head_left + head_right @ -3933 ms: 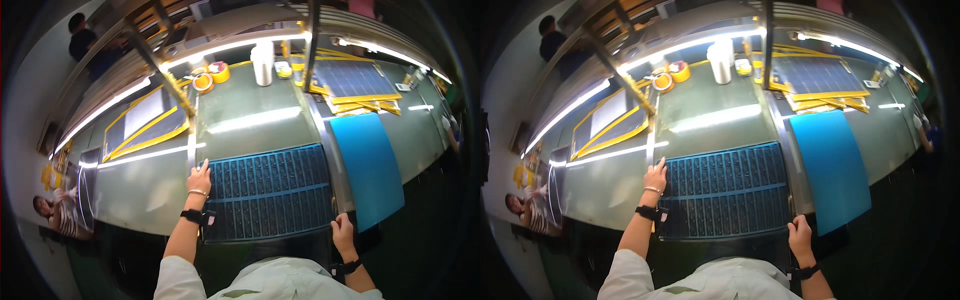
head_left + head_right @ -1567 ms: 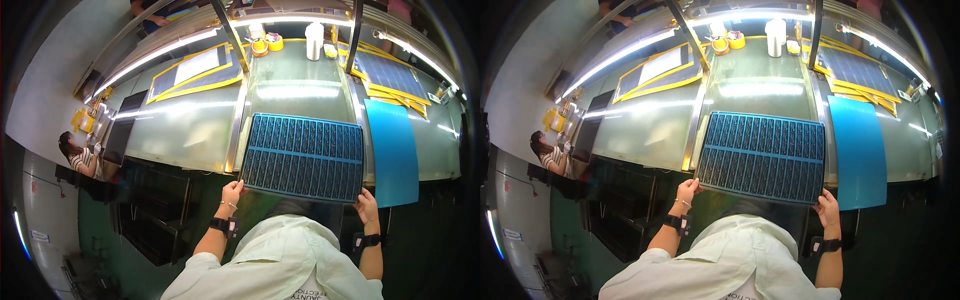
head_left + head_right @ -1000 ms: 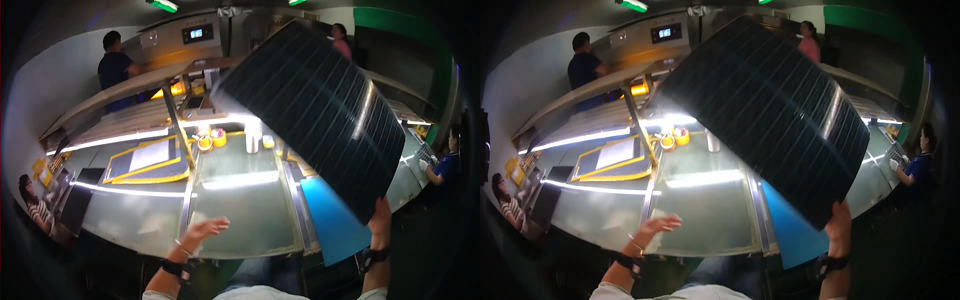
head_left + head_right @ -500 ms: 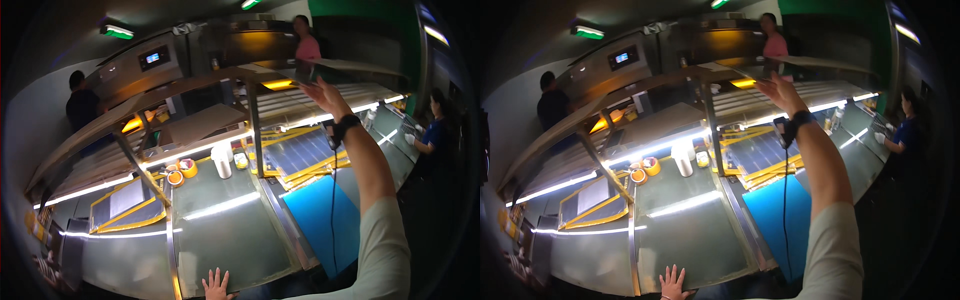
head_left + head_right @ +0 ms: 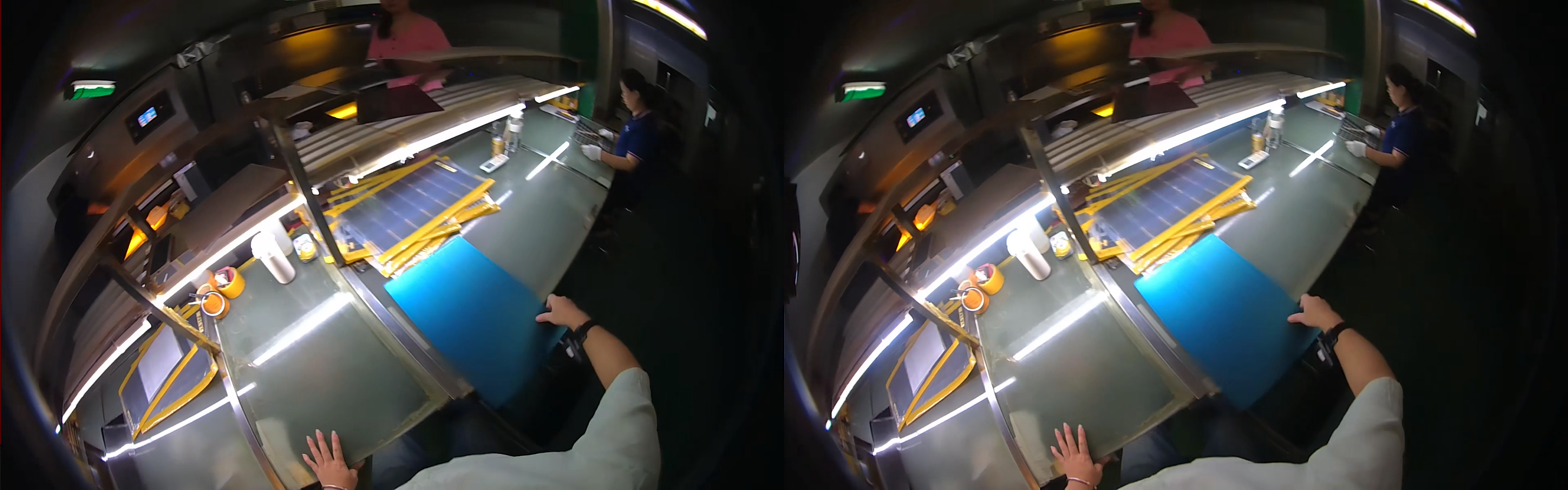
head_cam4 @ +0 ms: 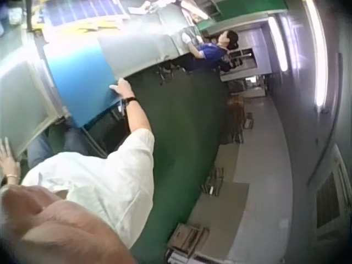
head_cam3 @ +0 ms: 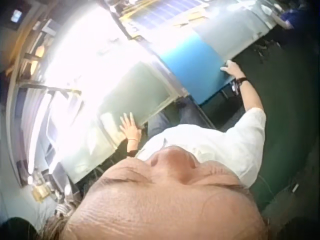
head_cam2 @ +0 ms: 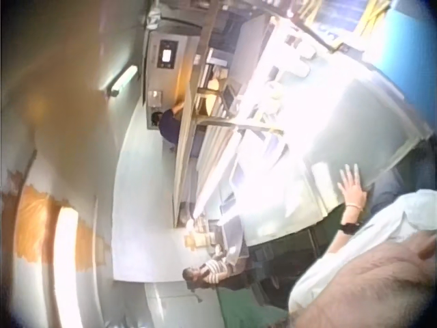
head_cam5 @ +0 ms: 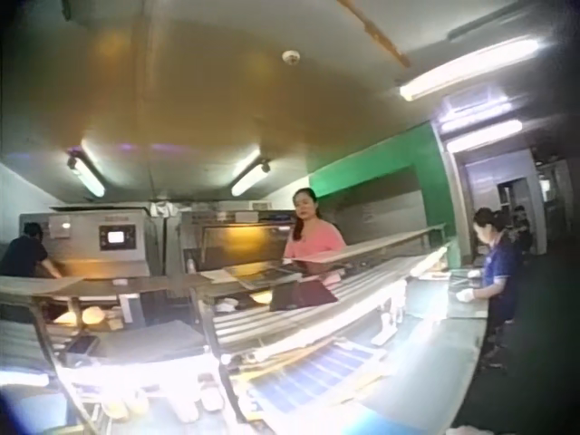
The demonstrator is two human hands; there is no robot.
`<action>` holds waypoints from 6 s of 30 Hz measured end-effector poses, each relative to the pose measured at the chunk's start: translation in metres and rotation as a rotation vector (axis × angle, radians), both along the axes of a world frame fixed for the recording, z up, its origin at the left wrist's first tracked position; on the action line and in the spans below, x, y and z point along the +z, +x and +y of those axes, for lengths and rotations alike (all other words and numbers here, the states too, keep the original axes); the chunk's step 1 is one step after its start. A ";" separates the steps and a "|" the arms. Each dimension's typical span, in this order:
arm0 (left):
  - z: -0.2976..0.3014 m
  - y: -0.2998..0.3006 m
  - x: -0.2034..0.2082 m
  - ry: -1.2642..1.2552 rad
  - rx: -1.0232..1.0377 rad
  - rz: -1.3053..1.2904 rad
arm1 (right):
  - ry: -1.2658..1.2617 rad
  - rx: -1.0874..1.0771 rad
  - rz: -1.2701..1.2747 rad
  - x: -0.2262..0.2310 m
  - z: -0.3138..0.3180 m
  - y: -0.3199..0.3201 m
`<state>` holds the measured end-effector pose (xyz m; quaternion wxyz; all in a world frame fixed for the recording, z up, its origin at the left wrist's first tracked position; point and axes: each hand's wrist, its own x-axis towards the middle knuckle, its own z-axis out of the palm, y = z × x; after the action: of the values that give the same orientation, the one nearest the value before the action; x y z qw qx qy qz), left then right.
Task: Inspecting and organizing electronic components or panels on an assembly line workstation.
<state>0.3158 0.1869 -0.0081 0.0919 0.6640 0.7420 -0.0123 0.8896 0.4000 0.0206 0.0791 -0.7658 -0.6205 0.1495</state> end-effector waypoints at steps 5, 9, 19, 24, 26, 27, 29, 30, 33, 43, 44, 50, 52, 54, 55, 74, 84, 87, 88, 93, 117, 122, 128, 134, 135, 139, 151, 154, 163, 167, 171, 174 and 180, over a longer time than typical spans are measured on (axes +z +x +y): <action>-0.002 -0.006 -0.003 0.005 -0.013 0.015 | -0.395 -0.112 0.914 -0.028 -0.121 -0.035; 0.010 0.006 -0.004 0.009 -0.035 0.034 | -0.295 -0.270 1.400 -0.056 -0.194 -0.090; 0.012 0.014 0.011 -0.038 -0.026 0.117 | 0.692 -0.628 1.215 0.005 -0.270 -0.097; 0.003 -0.021 -0.002 0.243 -0.022 -0.356 | 0.789 -0.818 0.506 -0.045 -0.300 -0.035; -0.014 -0.062 -0.006 0.091 0.264 -0.392 | 0.774 -0.830 0.249 -0.080 -0.283 -0.023; -0.021 -0.079 -0.008 -0.055 0.549 -0.444 | 0.527 -0.923 0.159 -0.109 -0.282 -0.015; -0.026 -0.083 -0.010 -0.234 0.999 -0.813 | 0.246 -0.983 0.076 -0.164 -0.266 -0.007; -0.027 -0.082 -0.008 -0.398 1.457 -1.193 | 0.187 -1.004 0.101 -0.190 -0.256 -0.008; -0.031 -0.062 -0.007 -0.187 1.446 -1.405 | 0.124 -0.972 0.084 -0.255 -0.230 -0.026; -0.011 -0.042 0.003 -0.108 1.467 -1.375 | -0.044 -0.956 0.166 -0.317 -0.187 -0.059; -0.009 -0.041 0.003 -0.113 1.471 -1.369 | -0.044 -0.954 0.170 -0.319 -0.186 -0.060; -0.006 -0.034 0.005 -0.111 1.482 -1.362 | -0.042 -0.966 0.169 -0.325 -0.178 -0.064; -0.003 -0.033 0.004 -0.114 1.482 -1.366 | -0.063 -0.957 0.175 -0.322 -0.174 -0.064; -0.001 -0.033 0.002 -0.117 1.474 -1.378 | -0.075 -0.950 0.175 -0.318 -0.171 -0.063; 0.001 -0.032 -0.001 -0.120 1.469 -1.383 | -0.090 -0.929 0.187 -0.316 -0.171 -0.063; 0.031 -0.010 -0.027 -0.171 1.425 -1.461 | -0.332 -0.617 0.718 -0.374 -0.164 -0.012; 0.047 0.007 -0.025 -0.162 1.448 -1.402 | -0.614 -1.136 0.318 -0.422 -0.245 0.041; 0.046 0.008 -0.021 -0.137 1.469 -1.393 | -0.612 -1.230 0.320 -0.431 -0.230 0.030; 0.046 0.009 -0.021 -0.120 1.473 -1.391 | -0.618 -1.211 0.326 -0.423 -0.219 0.027; 0.043 0.009 -0.021 -0.128 1.486 -1.415 | -0.648 -0.927 0.113 -0.414 -0.238 0.039; -0.030 -0.052 -0.038 -0.110 1.231 -1.661 | 0.813 -0.702 1.352 0.032 -0.300 -0.054; -0.023 0.002 0.031 -0.614 0.503 -1.570 | 0.778 -0.363 1.482 0.071 -0.255 -0.110; 0.012 0.062 0.101 -0.405 0.017 -1.739 | 0.618 0.058 1.325 0.106 -0.194 -0.168; 0.019 0.051 0.082 -0.177 -0.245 -1.721 | 0.967 0.819 0.134 0.147 -0.127 -0.213; 0.017 0.052 0.078 -0.098 -0.279 -1.796 | 0.968 0.841 0.142 0.145 -0.118 -0.219; 0.022 0.053 0.063 -0.004 -0.022 -2.321 | 0.799 1.260 -0.299 0.119 -0.089 -0.241; -0.007 0.020 0.009 -0.012 0.775 -2.090 | 0.516 1.045 0.074 0.131 0.087 -0.231; -0.025 0.014 0.001 -0.036 0.911 -2.073 | 0.175 0.474 0.761 0.169 0.191 -0.203; -0.064 0.017 -0.037 -0.001 1.268 -1.987 | 0.118 0.096 1.676 0.149 0.349 -0.266; -0.073 0.005 -0.063 -0.097 1.278 -2.085 | 0.188 0.164 1.848 0.140 0.292 -0.251; -0.067 0.018 -0.053 0.100 1.190 -2.078 | 0.209 0.068 1.886 0.102 0.138 -0.180; -0.062 0.025 -0.056 0.112 1.185 -2.084 | 0.181 -0.225 1.828 0.044 0.026 -0.149; -0.054 0.029 -0.006 -0.286 1.001 -1.897 | 0.008 -0.376 1.623 -0.073 -0.105 -0.109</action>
<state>0.3450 0.1325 -0.0136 0.6999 0.0075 0.5470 0.4592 0.7807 0.2951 -0.0524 0.5281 -0.5104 -0.2330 0.6374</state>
